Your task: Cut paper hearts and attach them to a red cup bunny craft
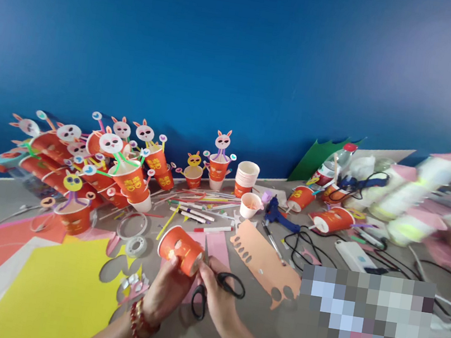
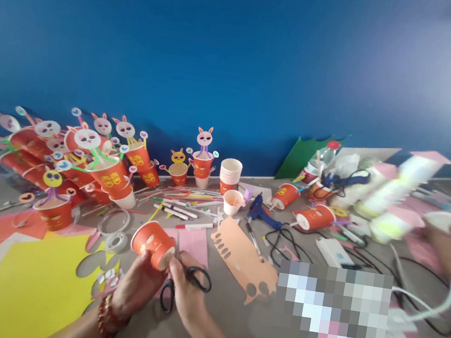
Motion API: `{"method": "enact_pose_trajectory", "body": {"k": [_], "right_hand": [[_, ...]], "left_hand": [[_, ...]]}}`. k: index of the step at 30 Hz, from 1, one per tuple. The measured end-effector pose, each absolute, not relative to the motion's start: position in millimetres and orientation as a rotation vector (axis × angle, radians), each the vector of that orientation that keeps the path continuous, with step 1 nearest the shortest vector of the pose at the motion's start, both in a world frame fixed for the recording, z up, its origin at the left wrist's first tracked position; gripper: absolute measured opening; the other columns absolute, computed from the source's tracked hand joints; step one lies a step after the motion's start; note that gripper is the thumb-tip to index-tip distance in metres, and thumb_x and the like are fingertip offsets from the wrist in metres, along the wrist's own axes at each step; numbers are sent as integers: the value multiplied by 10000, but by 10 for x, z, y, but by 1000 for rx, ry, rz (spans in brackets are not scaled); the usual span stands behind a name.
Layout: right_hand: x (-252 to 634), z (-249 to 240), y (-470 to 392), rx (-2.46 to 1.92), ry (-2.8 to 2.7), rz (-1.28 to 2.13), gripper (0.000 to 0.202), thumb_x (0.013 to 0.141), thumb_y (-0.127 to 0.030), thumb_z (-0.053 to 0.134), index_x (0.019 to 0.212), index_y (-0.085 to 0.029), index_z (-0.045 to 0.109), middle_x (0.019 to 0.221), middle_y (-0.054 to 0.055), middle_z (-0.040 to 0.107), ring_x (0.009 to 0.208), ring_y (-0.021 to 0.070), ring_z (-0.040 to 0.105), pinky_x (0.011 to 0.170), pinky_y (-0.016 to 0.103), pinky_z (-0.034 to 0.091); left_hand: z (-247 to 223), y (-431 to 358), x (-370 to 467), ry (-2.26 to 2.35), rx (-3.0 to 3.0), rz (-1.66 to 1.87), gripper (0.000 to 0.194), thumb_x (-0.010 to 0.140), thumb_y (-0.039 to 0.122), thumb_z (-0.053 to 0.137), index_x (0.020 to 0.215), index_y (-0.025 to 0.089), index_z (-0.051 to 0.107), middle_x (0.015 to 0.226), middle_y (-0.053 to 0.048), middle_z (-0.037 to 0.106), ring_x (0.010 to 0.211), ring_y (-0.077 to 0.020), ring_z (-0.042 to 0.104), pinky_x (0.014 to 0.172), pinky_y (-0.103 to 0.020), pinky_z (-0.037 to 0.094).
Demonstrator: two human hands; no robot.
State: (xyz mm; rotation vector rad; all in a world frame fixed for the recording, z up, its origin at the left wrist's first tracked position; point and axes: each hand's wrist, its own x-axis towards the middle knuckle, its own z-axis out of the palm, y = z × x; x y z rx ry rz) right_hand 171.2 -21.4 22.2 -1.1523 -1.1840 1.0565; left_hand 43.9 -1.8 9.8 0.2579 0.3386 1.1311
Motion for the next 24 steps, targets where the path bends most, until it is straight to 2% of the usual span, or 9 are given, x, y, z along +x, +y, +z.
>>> {"method": "enact_pose_trajectory", "body": {"k": [3,6,10,14,18,22,24], "right_hand": [[1713,200,-196,-1157,-1127,1106,357,926,-367,516,611,-204,483,557,-50,414,531,120,391,505,232,323],[1736,232,-205,-1175,-1239,1019,382,939,-387,516,608,-204,460,581,-47,413,551,119,398,530,229,338],[1771,273,-216,-1184,-1369,897,384,972,-371,478,626,-205,494,574,-46,431,534,120,415,536,230,356],[1795,226,-205,-1176,-1558,683,321,979,-302,469,685,-205,552,628,-17,529,582,140,490,590,246,389],[1835,237,-173,-1135,-1689,417,290,954,-229,480,665,-210,502,628,-5,537,583,148,483,578,261,367],[1887,319,-120,-990,-1848,151,284,914,-94,459,655,-210,460,598,-8,533,572,148,474,630,283,373],[1899,327,-105,-950,-1870,128,282,908,-83,460,655,-208,462,591,-10,532,571,147,475,654,292,381]], "left_hand": [[91,-1,434,360,303,1145,224,829,289,743,1011,158,741,1101,-89,751,1016,-209,686,947,-316,498],[87,11,431,396,327,1125,274,829,315,742,1039,139,728,1091,-102,748,1023,-216,680,978,-334,477],[108,10,445,437,334,1122,275,814,325,755,1015,140,722,1049,-88,748,994,-209,675,995,-339,461],[152,7,463,469,375,1127,269,818,345,745,991,142,711,949,-71,733,888,-190,668,927,-330,487],[185,10,460,519,433,1157,281,811,344,749,1002,146,695,942,-70,720,866,-193,662,856,-323,508],[207,19,443,581,445,1181,284,779,317,781,991,151,689,994,-73,726,932,-211,667,928,-349,493],[219,26,439,591,443,1186,279,768,294,791,987,157,684,984,-67,728,923,-206,670,934,-351,491]]}}
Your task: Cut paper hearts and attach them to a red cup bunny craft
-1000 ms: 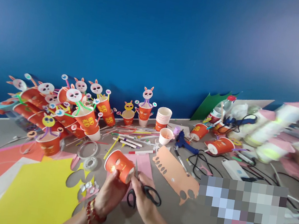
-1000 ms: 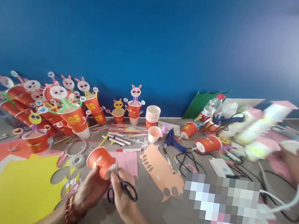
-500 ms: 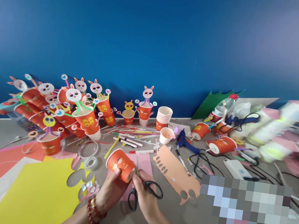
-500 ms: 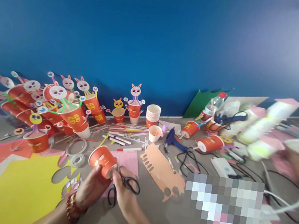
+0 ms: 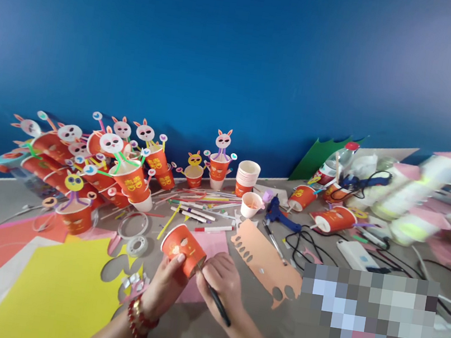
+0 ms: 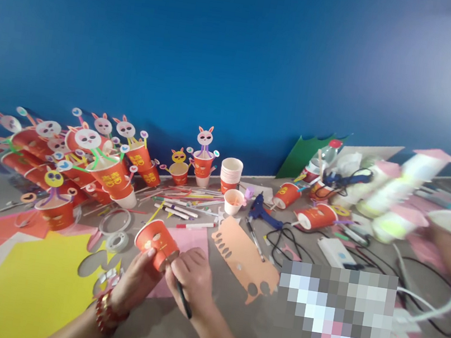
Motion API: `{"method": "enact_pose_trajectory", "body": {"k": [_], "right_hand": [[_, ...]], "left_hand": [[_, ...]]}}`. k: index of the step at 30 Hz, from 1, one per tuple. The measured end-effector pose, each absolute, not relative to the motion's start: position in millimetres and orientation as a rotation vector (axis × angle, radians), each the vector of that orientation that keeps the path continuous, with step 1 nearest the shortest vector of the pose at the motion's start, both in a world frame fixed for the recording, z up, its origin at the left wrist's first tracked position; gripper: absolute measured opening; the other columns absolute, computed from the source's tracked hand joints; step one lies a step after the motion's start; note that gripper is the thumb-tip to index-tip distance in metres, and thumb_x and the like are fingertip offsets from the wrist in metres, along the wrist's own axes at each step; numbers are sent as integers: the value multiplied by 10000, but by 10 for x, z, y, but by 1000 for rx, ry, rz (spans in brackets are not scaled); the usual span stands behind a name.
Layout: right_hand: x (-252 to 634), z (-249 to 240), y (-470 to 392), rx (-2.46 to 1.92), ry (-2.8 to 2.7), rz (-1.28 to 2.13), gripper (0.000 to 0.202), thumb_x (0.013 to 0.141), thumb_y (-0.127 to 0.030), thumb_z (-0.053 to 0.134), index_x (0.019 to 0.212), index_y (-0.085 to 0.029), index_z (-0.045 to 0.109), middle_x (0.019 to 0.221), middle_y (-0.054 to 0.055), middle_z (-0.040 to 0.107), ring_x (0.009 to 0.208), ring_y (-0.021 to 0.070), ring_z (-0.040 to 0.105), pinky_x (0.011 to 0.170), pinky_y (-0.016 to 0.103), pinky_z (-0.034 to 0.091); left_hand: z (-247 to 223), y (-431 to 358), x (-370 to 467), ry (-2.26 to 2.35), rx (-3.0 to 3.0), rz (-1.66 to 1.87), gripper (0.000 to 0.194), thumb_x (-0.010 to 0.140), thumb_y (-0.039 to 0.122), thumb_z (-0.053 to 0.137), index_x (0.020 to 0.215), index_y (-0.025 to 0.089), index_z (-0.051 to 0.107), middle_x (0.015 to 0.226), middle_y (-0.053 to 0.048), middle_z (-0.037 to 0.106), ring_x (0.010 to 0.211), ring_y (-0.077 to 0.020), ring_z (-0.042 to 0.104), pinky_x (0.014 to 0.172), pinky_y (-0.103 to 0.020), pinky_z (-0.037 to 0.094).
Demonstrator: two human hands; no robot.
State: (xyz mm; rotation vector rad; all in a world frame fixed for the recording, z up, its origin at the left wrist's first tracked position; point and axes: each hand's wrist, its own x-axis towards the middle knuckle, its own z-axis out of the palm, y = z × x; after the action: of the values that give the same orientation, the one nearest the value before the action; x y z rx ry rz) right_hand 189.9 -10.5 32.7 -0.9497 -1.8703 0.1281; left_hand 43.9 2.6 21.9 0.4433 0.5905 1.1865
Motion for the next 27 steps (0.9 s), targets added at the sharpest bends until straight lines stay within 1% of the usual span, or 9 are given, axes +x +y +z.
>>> {"method": "enact_pose_trajectory", "body": {"k": [2,6,9,11,14,16,19,24,27], "right_hand": [[1894,311,-109,-969,-1824,241,278,929,-123,461,664,-204,493,611,-6,540,586,148,484,653,285,386],[1852,280,-148,-1135,-1616,693,328,982,-264,468,670,-200,545,605,-27,510,561,129,470,574,243,372],[1848,282,-161,-1186,-1496,950,383,979,-341,487,624,-198,510,567,-45,464,525,114,442,518,228,346],[1879,280,-161,-1187,-1446,1023,410,962,-378,505,594,-202,458,544,-50,440,507,110,424,497,229,334],[1962,264,-159,-1200,-1383,1016,438,944,-426,507,572,-211,419,518,-48,425,481,112,416,479,241,330],[2022,251,-156,-1192,-1359,972,447,945,-446,497,571,-210,435,524,-40,439,488,118,440,491,248,347],[2075,245,-151,-1157,-1384,929,440,962,-441,475,593,-202,474,551,-29,475,519,123,480,523,247,379],[2052,267,-171,-1159,-1492,916,411,969,-405,488,615,-195,504,566,-25,508,521,119,497,520,239,391],[2036,273,-185,-1188,-1525,874,395,968,-394,487,625,-199,497,567,-25,515,515,122,492,509,245,391]], "left_hand": [[225,31,438,582,445,1182,276,776,289,783,996,161,678,977,-66,728,915,-205,670,917,-348,497],[207,29,434,557,441,1174,237,805,292,759,976,148,680,946,-70,730,875,-195,676,877,-332,515],[181,40,426,558,390,1161,226,806,298,760,939,132,684,927,-85,738,875,-199,689,889,-331,522],[170,66,417,569,306,1164,227,821,307,746,953,133,684,944,-96,744,906,-211,698,902,-344,529],[171,118,398,593,140,1216,176,868,286,694,996,166,681,973,-86,753,924,-211,712,847,-335,560],[179,143,385,598,53,1221,163,903,272,649,1036,181,674,1003,-89,755,935,-215,717,816,-331,572],[195,153,376,582,-10,1200,187,943,279,592,1063,157,667,1027,-115,754,943,-221,720,837,-347,574],[205,138,377,555,-13,1200,198,947,293,592,1044,140,671,995,-114,762,911,-209,728,804,-314,580],[184,135,367,538,-7,1186,199,942,304,602,1042,148,677,998,-99,764,930,-207,727,824,-308,577]]}}
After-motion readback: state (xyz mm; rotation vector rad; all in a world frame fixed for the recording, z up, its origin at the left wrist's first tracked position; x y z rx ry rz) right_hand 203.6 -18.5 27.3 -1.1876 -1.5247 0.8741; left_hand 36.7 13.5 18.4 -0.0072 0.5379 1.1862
